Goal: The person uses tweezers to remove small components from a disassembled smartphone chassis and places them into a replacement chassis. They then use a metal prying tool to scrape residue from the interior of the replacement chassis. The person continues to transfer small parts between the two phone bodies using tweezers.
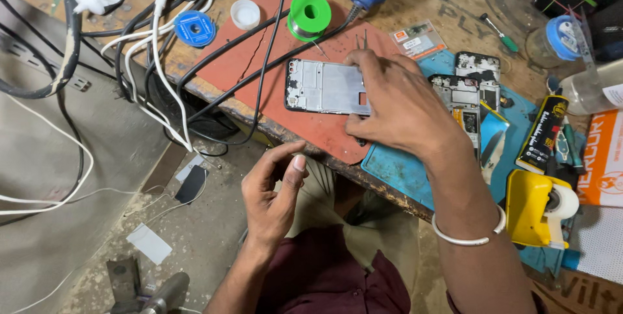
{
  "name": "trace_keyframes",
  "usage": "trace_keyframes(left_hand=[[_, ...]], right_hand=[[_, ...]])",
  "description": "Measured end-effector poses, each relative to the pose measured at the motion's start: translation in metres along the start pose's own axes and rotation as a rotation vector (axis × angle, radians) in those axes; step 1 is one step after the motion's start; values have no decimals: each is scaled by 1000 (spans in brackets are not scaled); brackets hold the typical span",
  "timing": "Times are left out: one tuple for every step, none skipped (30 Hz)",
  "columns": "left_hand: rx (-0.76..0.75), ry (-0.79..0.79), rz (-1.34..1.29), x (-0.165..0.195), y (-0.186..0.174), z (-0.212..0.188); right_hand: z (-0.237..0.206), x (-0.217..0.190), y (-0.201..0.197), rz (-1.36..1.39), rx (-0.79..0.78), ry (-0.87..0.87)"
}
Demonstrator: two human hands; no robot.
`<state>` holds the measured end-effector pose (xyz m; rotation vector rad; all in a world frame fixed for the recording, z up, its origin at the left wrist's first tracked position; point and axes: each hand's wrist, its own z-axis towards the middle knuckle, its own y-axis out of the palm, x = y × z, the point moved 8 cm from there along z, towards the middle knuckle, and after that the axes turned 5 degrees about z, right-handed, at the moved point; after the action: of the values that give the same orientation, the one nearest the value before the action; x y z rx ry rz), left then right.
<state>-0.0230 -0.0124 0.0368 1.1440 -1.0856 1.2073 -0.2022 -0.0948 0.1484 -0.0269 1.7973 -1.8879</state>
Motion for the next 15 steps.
trace_keyframes(left_hand=[[-5,44,42,5,3,-1],[-8,88,84,9,4,-1],[-7,128,126,13,6,-3],[1,135,151,14,5,-4],[8,142,176,15,4,-5],[20,146,202,16,3,-5],[27,144,201,15,3,-6],[30,147,198,16,3,-6],[31,155,192,16,5,-4],[39,176,221,18,7,-3],[45,191,250,21,9,-3],[48,207,280,24,11,-3],[49,270,335,32,12,-2],[56,333,390,40,13,0],[64,392,448,49,14,1]], right_hand=[[-3,-2,-4,-2,28,-9],[-7,-5,-9,-3,54,-20],[-14,-4,-19,10,118,17],[-24,-2,-29,20,182,55],[-35,-2,-38,29,245,93],[-47,-3,-43,54,298,110],[-59,-5,-46,84,350,128],[-71,-7,-47,111,408,146],[-76,-11,-41,123,403,122],[-80,-16,-32,136,397,100],[-85,-22,-22,150,386,84],[-91,-24,-13,181,401,110],[-95,-26,-6,210,418,129],[-98,-27,1,240,434,143],[-104,-27,5,229,474,201]])
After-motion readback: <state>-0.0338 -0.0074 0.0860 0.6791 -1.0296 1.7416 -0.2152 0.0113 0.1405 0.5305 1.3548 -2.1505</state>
